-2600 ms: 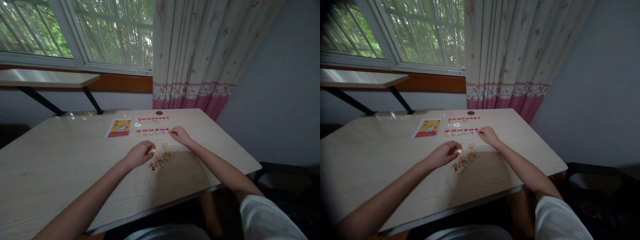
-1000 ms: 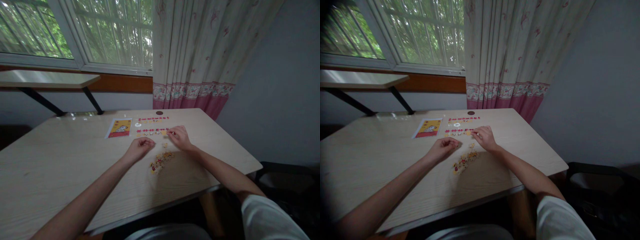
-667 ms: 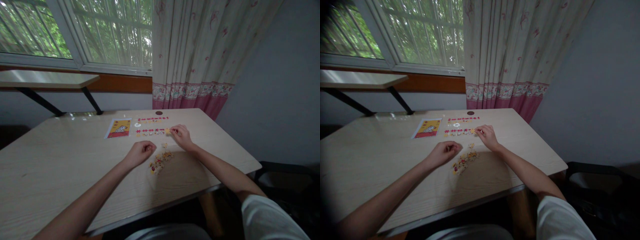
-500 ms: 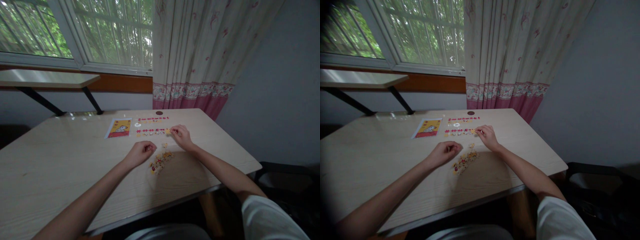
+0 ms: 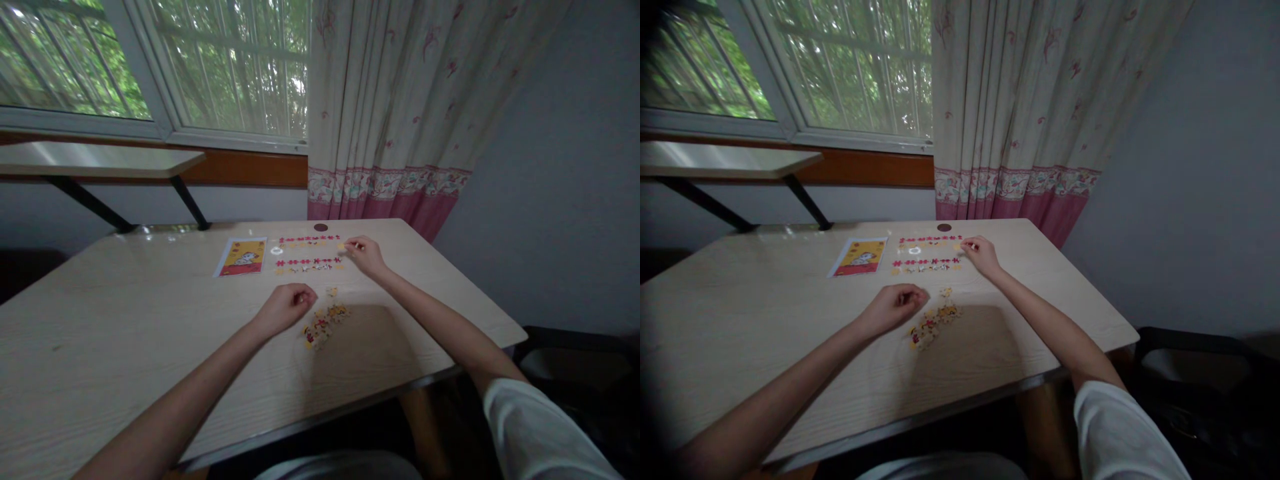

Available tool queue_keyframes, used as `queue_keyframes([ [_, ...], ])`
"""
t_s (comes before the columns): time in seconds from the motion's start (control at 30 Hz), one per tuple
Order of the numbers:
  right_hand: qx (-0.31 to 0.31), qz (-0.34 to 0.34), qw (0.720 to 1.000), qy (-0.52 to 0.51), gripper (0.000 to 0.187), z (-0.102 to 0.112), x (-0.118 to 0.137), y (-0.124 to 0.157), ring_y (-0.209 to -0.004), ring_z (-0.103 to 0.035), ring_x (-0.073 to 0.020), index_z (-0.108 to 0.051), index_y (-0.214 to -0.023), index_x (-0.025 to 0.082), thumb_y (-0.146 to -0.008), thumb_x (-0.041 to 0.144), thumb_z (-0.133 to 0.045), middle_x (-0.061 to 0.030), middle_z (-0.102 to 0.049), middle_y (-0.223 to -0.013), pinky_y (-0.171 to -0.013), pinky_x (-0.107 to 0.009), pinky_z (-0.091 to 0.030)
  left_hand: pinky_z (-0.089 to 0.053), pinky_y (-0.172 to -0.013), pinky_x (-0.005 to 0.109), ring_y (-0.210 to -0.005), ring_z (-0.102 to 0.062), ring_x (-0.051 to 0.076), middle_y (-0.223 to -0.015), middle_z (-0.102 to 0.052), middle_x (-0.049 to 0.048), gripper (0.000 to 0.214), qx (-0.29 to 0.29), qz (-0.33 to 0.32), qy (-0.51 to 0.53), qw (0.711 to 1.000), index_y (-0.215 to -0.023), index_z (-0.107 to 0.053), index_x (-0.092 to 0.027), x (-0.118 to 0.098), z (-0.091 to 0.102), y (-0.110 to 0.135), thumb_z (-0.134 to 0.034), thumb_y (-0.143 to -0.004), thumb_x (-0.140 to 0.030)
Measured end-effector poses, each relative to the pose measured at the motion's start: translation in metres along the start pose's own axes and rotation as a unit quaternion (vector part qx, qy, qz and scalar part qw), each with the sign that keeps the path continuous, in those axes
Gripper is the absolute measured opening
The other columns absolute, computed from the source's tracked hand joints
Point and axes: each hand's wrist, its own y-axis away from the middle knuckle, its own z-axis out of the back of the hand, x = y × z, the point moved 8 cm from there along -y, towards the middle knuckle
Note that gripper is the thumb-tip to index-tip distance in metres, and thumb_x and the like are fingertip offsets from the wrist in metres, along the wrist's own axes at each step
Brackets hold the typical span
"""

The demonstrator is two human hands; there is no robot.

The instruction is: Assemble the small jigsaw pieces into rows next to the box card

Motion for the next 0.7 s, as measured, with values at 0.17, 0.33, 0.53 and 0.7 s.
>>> queue_keyframes([
  [0.17, 0.040, -0.076, 0.996, 0.024, 0.017, -0.027, -0.036, -0.034, -0.066, -0.058, -0.0132, -0.069, -0.080, 0.015, -0.074, 0.026, -0.058, -0.0041, -0.068, -0.076, -0.061, -0.022, -0.041, -0.035, -0.054, 0.022, -0.059, -0.049, 0.012, -0.070, -0.064, 0.0029, 0.021, 0.000, 0.002, -0.008, 1.000, -0.079, -0.065, -0.014, 0.000, 0.001, 0.000, -0.047, -0.076, -0.025],
  [0.33, 0.066, -0.101, 0.991, 0.050, 0.014, -0.051, -0.049, -0.045, -0.067, -0.060, -0.0135, -0.070, -0.077, 0.015, -0.071, 0.022, -0.060, -0.0048, -0.070, -0.077, -0.060, -0.021, -0.041, -0.036, -0.055, 0.022, -0.058, -0.049, 0.012, -0.066, -0.062, 0.0022, 0.021, -0.008, 0.007, -0.020, 1.000, -0.079, -0.066, -0.015, -0.001, 0.004, 0.001, -0.047, -0.075, -0.024],
  [0.53, 0.074, -0.119, 0.986, 0.087, 0.015, -0.062, -0.053, -0.041, -0.070, -0.061, -0.0148, -0.070, -0.080, 0.018, -0.072, 0.026, -0.060, -0.0053, -0.070, -0.082, -0.064, -0.022, -0.043, -0.037, -0.057, 0.024, -0.061, -0.051, 0.013, -0.069, -0.063, 0.0030, 0.022, -0.011, 0.003, -0.017, 1.000, -0.080, -0.066, -0.015, -0.002, 0.005, 0.001, -0.047, -0.075, -0.024],
  [0.7, 0.076, -0.116, 0.986, 0.089, 0.016, -0.061, -0.051, -0.040, -0.071, -0.061, -0.0150, -0.070, -0.081, 0.018, -0.073, 0.026, -0.060, -0.0060, -0.070, -0.083, -0.066, -0.023, -0.043, -0.035, -0.055, 0.023, -0.059, -0.049, 0.013, -0.067, -0.063, 0.0026, 0.021, -0.013, 0.002, -0.019, 1.000, -0.079, -0.067, -0.016, -0.003, 0.005, 0.001, -0.047, -0.075, -0.024],
])
